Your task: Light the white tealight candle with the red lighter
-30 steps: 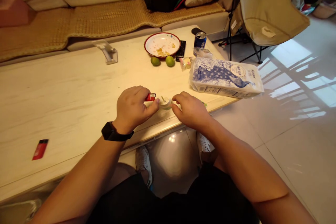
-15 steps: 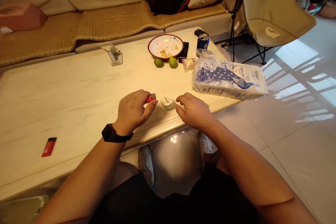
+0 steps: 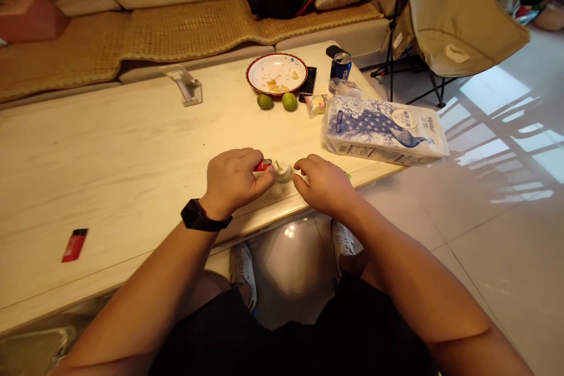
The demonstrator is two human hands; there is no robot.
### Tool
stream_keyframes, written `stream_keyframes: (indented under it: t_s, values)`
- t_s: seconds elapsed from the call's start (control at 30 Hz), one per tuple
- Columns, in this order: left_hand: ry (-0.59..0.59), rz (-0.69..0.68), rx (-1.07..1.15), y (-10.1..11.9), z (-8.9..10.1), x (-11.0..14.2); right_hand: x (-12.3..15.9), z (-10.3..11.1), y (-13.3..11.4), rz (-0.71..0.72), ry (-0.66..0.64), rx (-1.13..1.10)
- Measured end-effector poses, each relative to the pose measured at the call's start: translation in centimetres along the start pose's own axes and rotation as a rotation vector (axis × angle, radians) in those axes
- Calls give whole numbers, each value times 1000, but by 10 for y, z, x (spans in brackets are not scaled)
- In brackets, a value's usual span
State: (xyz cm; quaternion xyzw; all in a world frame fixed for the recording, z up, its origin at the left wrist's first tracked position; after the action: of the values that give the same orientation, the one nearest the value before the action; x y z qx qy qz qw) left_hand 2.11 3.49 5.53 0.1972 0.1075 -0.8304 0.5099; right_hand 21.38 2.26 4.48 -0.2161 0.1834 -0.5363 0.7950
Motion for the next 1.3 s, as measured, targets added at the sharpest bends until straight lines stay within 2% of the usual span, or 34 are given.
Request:
stream_keyframes:
  t_s: [1.3]
  values:
    - [-114, 4, -12, 3, 0, -2, 1, 0, -2, -4, -21, 20]
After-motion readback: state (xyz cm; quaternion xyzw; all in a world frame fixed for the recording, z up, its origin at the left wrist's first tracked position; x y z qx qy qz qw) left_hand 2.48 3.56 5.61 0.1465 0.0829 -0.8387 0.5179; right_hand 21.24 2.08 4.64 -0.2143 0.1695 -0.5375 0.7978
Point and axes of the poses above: each hand's wrist, its own x-axis away from the middle knuckle, its own z-axis out of the back of the hand, y = z × x, the point moved 3 cm from there along -x, towards the middle knuckle, and after that the axes turned 5 degrees about -x, right-handed, at the moved point
